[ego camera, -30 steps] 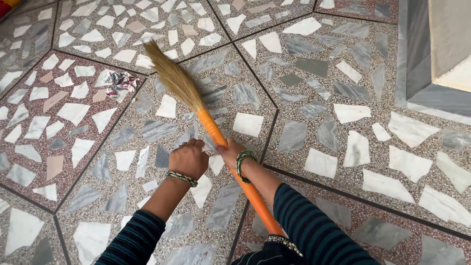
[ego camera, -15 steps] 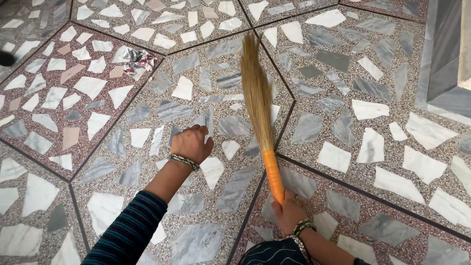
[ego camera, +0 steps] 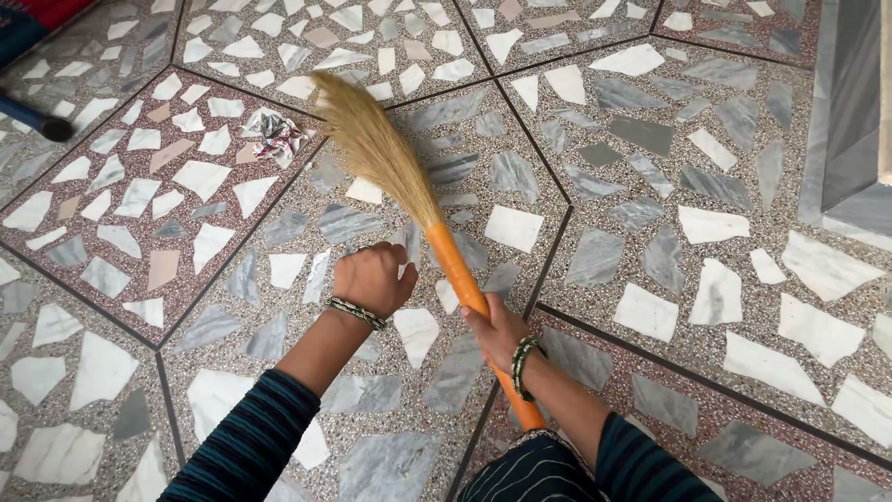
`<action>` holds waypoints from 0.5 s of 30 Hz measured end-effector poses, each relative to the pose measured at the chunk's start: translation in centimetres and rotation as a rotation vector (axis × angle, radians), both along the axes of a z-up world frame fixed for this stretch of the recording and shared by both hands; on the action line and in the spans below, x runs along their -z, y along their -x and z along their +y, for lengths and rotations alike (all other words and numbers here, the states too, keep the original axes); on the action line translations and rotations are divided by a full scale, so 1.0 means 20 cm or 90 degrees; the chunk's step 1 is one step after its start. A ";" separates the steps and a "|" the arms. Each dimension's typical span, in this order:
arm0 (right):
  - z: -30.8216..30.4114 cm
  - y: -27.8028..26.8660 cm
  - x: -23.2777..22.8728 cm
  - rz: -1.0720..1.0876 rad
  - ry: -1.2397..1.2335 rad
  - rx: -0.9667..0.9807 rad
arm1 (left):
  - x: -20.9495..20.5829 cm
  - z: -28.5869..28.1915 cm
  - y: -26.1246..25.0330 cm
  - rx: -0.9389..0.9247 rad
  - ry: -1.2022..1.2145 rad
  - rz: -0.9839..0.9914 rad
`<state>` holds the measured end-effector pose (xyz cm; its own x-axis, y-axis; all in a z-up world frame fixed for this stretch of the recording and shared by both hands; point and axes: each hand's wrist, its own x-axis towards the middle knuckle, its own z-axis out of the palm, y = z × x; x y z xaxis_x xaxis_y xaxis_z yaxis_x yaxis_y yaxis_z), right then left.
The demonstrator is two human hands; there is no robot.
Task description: The person sweeps a piece of trash across a tiled floor using a broom, repeatedly moving it back and forth with both hands.
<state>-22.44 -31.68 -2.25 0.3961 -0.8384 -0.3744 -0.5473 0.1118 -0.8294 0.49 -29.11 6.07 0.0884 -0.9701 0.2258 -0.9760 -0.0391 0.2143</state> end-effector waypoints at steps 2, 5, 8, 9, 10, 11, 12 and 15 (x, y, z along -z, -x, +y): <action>-0.02 0.23 0.01 0.041 0.026 0.056 | 0.03 0.01 -0.02 0.005 0.004 0.006; -0.12 0.54 0.13 0.195 0.110 0.129 | 0.10 0.01 -0.02 0.013 0.004 0.014; -0.23 0.69 0.25 0.353 0.140 0.158 | 0.18 -0.01 -0.02 0.021 -0.010 0.014; -0.27 0.72 0.27 0.397 0.114 0.171 | 0.20 -0.03 -0.01 0.025 -0.018 0.013; -0.31 0.68 0.28 0.397 0.115 0.177 | 0.20 -0.04 0.00 0.030 -0.015 0.013; -0.35 0.64 0.28 0.388 0.116 0.141 | 0.20 -0.06 0.01 0.035 -0.019 0.015; -0.37 0.59 0.29 0.378 0.115 0.106 | 0.20 -0.07 0.02 0.040 -0.025 0.014; -0.34 0.20 -0.09 0.348 -0.009 0.080 | 0.16 -0.12 0.03 0.053 -0.038 0.012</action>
<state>-26.44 -38.50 -0.50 0.0382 -0.8604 -0.5082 -0.8793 0.2127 -0.4261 -0.05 -31.47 2.93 0.0099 -0.9859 0.1668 -0.9723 0.0295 0.2320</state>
